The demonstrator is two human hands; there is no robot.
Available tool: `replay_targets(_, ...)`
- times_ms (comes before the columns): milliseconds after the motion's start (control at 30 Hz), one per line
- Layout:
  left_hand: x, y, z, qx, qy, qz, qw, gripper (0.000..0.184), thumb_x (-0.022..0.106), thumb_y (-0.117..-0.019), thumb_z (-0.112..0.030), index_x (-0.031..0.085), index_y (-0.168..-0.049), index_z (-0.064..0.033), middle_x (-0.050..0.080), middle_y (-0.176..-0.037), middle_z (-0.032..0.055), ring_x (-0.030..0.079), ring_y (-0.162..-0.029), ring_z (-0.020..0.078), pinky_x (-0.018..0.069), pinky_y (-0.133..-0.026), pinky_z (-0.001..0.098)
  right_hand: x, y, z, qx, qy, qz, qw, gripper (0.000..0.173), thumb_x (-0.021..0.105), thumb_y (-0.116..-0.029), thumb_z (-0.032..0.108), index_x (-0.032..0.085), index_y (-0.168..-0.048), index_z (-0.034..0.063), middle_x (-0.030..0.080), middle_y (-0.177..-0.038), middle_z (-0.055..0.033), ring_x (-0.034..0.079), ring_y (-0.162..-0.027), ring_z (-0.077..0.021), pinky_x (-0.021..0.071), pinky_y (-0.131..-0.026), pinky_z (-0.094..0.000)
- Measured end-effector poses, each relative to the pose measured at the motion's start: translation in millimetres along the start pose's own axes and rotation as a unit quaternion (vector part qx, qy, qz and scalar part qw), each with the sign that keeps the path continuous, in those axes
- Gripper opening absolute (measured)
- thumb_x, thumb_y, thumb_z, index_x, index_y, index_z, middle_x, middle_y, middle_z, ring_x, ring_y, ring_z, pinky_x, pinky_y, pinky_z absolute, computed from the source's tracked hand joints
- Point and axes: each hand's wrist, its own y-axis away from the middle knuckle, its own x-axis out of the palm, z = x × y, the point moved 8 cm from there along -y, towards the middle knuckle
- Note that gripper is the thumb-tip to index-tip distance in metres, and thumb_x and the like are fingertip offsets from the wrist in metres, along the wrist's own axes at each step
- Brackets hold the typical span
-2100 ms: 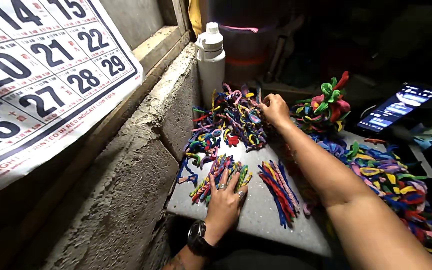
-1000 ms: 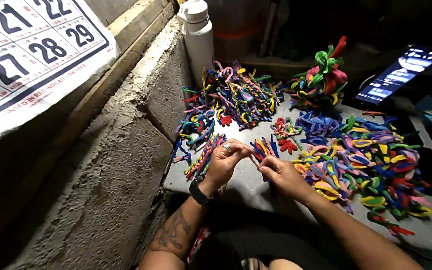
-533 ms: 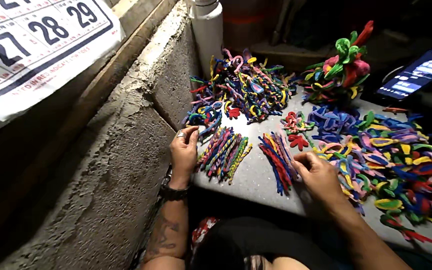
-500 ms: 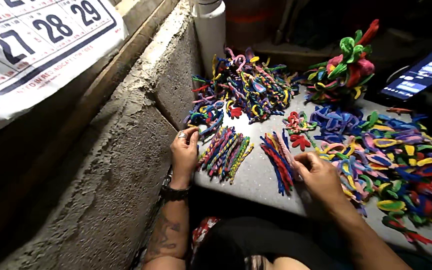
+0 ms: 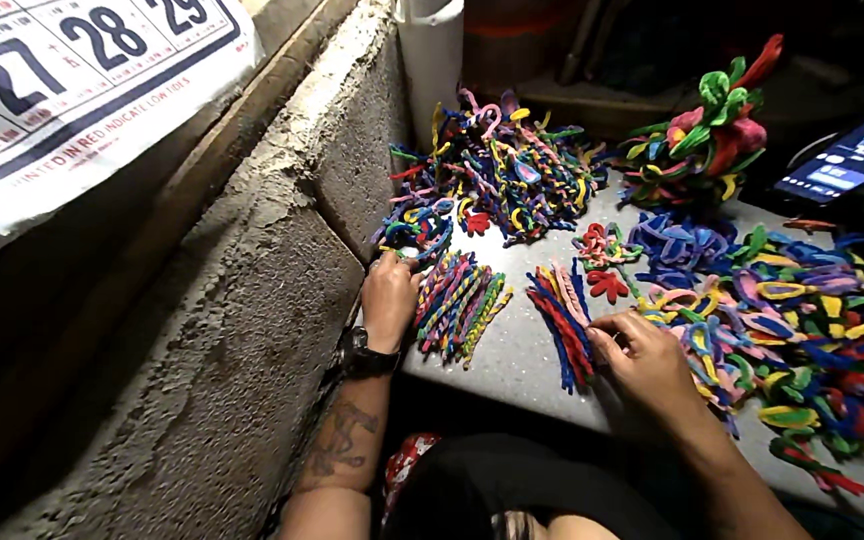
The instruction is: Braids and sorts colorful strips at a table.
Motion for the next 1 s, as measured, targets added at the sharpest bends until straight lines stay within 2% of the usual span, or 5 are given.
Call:
replay_targets(200, -11.5, -0.9, -5.4, -0.005, 0.034, -0.043, 0.999, 0.017, 0.070, -0.0965, -0.018, 0.076, -0.101, -0.0027, 0.068, -0.107, 0.0210, 0.067, -0.099, 0.0400, 0.0535, -0.086, 0.0606, -17.7, 1.4, 10.2, -0.014, -0.019, -0.051, 0.998, 0.029, 0.056, -0.1007, 0.025, 0.075, -0.100, 0.0022, 0.071, -0.091, -0.0122, 0.067, -0.081, -0.0224, 0.0536, -0.077, -0.0417)
replay_targets(333, -45.3, 20.2, -15.6, 0.016, 0.201, -0.121, 0.972, 0.014, 0.071, -0.0954, -0.016, 0.076, -0.102, -0.0057, 0.070, -0.097, 0.0082, 0.065, -0.080, 0.0152, 0.0544, -0.073, 0.0340, -22.2, -3.8, 14.8, -0.024, -0.118, -0.089, 0.989, 0.029, 0.056, -0.1020, 0.022, 0.074, -0.099, -0.0008, 0.069, -0.091, -0.0099, 0.064, -0.083, -0.0079, 0.0529, -0.079, -0.0198)
replay_targets(467, -36.4, 42.6, -39.6, 0.037, 0.413, -0.045, 0.909, 0.008, 0.072, -0.0902, -0.006, 0.075, -0.097, -0.0034, 0.071, -0.096, 0.0016, 0.067, -0.083, 0.0038, 0.0580, -0.075, 0.0223, 0.0, -21.0, 30.2, 0.075, -0.394, -0.006, 0.916, 0.021, 0.051, -0.1038, 0.013, 0.070, -0.111, 0.0052, 0.071, -0.098, 0.0071, 0.065, -0.083, 0.0029, 0.0560, -0.076, -0.0159)
replay_targets(700, -14.1, 62.1, -74.2, 0.128, 0.441, 0.014, 0.888, 0.008, 0.074, -0.0906, -0.008, 0.077, -0.096, -0.0035, 0.072, -0.094, 0.0002, 0.067, -0.085, 0.0022, 0.0574, -0.080, 0.0197, 24.0, -56.5, 42.9, 0.123, -0.560, 0.043, 0.818, 0.032, 0.056, -0.1015, 0.015, 0.059, -0.133, 0.0106, 0.067, -0.097, 0.0021, 0.063, -0.078, -0.0047, 0.0561, -0.076, -0.0206)
replay_targets(1000, -6.1, 79.5, -99.9, 0.203, 0.381, 0.037, 0.901, 0.014, 0.072, -0.0940, -0.017, 0.077, -0.097, -0.0038, 0.072, -0.091, 0.0033, 0.065, -0.081, 0.0026, 0.0544, -0.078, 0.0182, -1.0, -50.3, 21.6, 0.092, -0.533, -0.073, 0.838, 0.016, 0.062, -0.0973, 0.002, 0.071, -0.103, 0.0124, 0.073, -0.091, 0.0037, 0.069, -0.079, -0.0056, 0.0605, -0.077, -0.0240)
